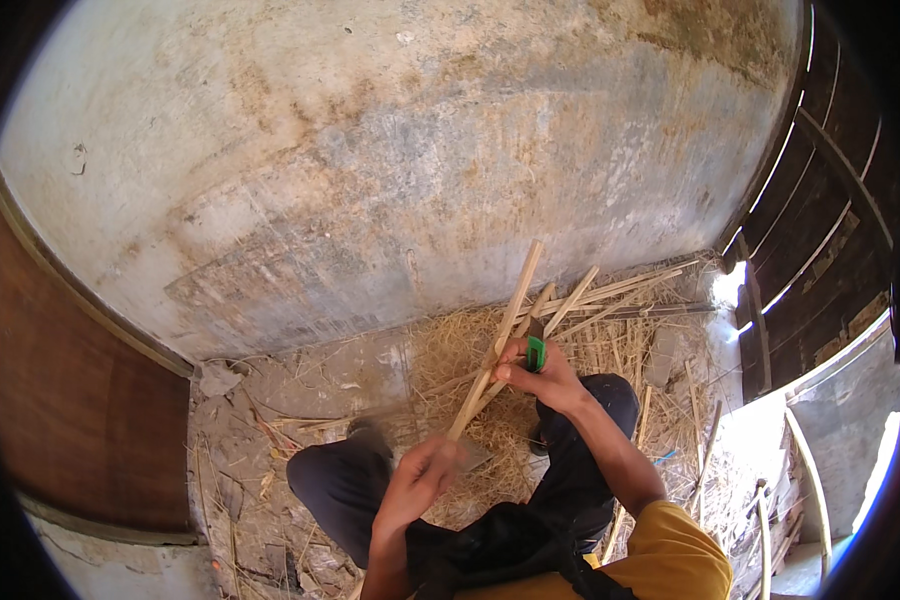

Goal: The person shaves strips of bark or outer fibers from a bamboo stalk using a small green-handled utility knife, repeatedly running the blade down the length of the stalk while holding it by hand.

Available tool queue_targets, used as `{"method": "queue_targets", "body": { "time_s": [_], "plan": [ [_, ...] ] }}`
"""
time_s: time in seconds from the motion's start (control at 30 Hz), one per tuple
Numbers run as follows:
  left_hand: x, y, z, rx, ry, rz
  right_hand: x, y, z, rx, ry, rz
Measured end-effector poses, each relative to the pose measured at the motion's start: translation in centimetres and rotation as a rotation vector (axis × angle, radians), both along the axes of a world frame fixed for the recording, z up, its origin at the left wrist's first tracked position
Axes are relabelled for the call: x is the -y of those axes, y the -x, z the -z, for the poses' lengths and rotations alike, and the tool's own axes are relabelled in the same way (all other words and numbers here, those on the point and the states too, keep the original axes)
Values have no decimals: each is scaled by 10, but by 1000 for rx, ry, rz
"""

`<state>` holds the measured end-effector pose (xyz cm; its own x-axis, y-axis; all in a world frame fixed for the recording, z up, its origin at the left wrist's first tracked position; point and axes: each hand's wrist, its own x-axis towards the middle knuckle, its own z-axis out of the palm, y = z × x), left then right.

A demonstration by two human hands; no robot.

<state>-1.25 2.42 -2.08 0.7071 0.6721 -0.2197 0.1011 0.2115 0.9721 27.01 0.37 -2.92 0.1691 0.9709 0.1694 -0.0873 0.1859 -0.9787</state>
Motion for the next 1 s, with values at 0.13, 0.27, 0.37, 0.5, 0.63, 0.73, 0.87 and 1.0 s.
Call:
{"method": "queue_targets", "body": {
  "time_s": [0.13, 0.27, 0.37, 0.5, 0.63, 0.73, 0.87, 1.0],
  "plan": [
    [0, -2, 1, -2, 37, -80, 0, 2, 0, 96, -19, 117],
    [-5, 5, 8, -66, -71, -101, -2, -6, 4, 378, -415, 420],
    [-6, 4, 6, -130, -151, -130, -3, -4, 10, 671, -631, 563],
    [-5, -4, -6, -180, -314, -177, 7, 22, 11, 888, -569, 415],
    [-8, -9, -4, -137, -402, -187, 2, 38, 9, 805, -424, 361],
    [-8, -13, -7, -139, -432, -196, -1, 31, 17, 637, -335, 406],
    [-9, -14, -1, -118, -418, -223, -5, 24, 11, 746, -445, 411],
    [-5, -23, -23, -199, -426, -274, -2, 31, 9, 817, -434, 357]
  ]
}}
